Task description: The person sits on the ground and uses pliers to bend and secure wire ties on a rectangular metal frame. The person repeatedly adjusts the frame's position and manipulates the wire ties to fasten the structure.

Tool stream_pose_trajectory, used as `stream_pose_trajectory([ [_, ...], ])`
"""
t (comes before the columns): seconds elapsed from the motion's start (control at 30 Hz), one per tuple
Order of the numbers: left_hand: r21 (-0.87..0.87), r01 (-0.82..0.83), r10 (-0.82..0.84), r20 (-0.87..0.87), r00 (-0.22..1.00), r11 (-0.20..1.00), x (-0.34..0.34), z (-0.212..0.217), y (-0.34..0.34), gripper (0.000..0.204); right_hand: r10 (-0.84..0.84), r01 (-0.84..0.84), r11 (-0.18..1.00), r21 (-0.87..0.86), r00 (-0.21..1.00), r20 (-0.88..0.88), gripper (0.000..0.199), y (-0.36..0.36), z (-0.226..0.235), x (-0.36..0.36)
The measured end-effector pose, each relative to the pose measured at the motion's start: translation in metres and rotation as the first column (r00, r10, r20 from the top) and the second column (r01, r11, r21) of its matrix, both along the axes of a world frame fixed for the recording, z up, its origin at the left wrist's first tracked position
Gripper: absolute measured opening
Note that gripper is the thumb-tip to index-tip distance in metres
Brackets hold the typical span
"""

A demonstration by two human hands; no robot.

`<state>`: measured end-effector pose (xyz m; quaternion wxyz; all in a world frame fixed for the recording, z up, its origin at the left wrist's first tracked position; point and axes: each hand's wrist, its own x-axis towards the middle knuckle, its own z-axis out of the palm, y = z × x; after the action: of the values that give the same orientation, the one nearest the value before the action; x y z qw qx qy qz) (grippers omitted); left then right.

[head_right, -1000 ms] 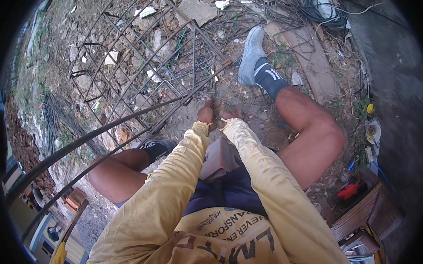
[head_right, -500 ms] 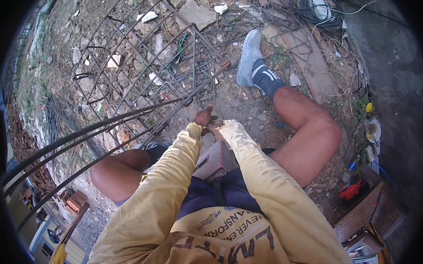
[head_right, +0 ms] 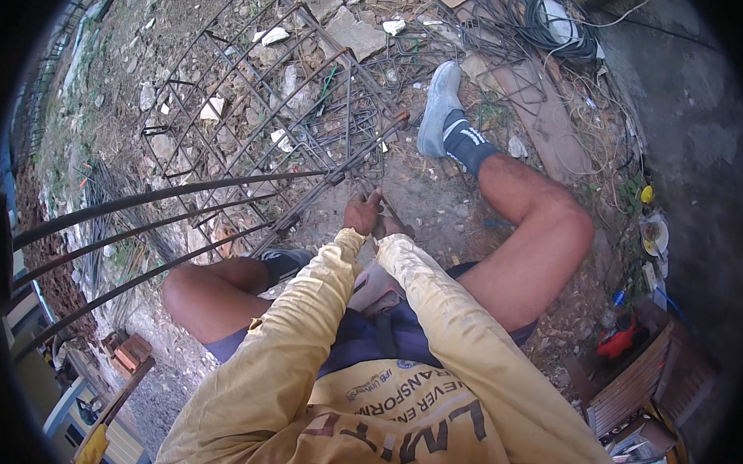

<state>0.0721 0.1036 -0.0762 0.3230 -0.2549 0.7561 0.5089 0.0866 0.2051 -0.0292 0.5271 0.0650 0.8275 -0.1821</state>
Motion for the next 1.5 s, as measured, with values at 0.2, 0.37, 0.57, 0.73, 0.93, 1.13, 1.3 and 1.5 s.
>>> stream_pose_trajectory([
  [0.2,0.107,-0.046,0.032,0.132,0.991,0.993,0.026,-0.001,-0.02,0.058,-0.03,0.03,0.999,0.039,1.0,0.007,0.065,0.054,-0.013,0.017],
  [0.37,-0.018,0.047,-0.047,-0.016,0.999,0.999,0.046,-0.023,-0.032,0.056,-0.103,0.098,0.993,0.067,0.992,0.072,0.069,0.083,-0.015,0.017],
  [0.57,0.303,-0.273,0.227,0.178,0.958,0.913,0.028,0.022,-0.033,0.061,-0.207,0.204,0.978,0.048,0.973,0.1,0.074,0.067,-0.042,0.0],
  [0.73,0.382,-0.698,0.523,0.47,0.711,0.606,0.005,-0.002,-0.043,0.054,-0.255,0.261,0.959,-0.107,0.965,0.067,0.071,0.053,-0.048,-0.011],
  [0.93,0.27,-0.804,0.598,0.553,0.58,0.53,-0.025,-0.021,-0.018,0.045,-0.004,0.006,1.0,0.016,0.99,-0.144,0.039,0.023,0.001,-0.022],
  [1.13,0.296,-0.86,0.629,0.59,0.507,0.416,-0.016,-0.052,-0.017,0.043,-0.026,0.03,0.999,0.028,0.992,-0.125,0.046,0.01,0.022,-0.019],
  [1.3,0.295,-0.809,0.587,0.569,0.576,0.508,-0.023,-0.037,-0.016,0.045,0.002,0.012,0.993,0.113,0.992,-0.125,0.047,0.013,0.04,-0.028],
  [1.5,0.292,-0.779,0.528,0.6,0.601,0.554,-0.031,-0.032,-0.016,0.038,0.216,-0.229,0.923,0.308,0.973,0.075,0.046,-0.004,0.053,-0.052],
])
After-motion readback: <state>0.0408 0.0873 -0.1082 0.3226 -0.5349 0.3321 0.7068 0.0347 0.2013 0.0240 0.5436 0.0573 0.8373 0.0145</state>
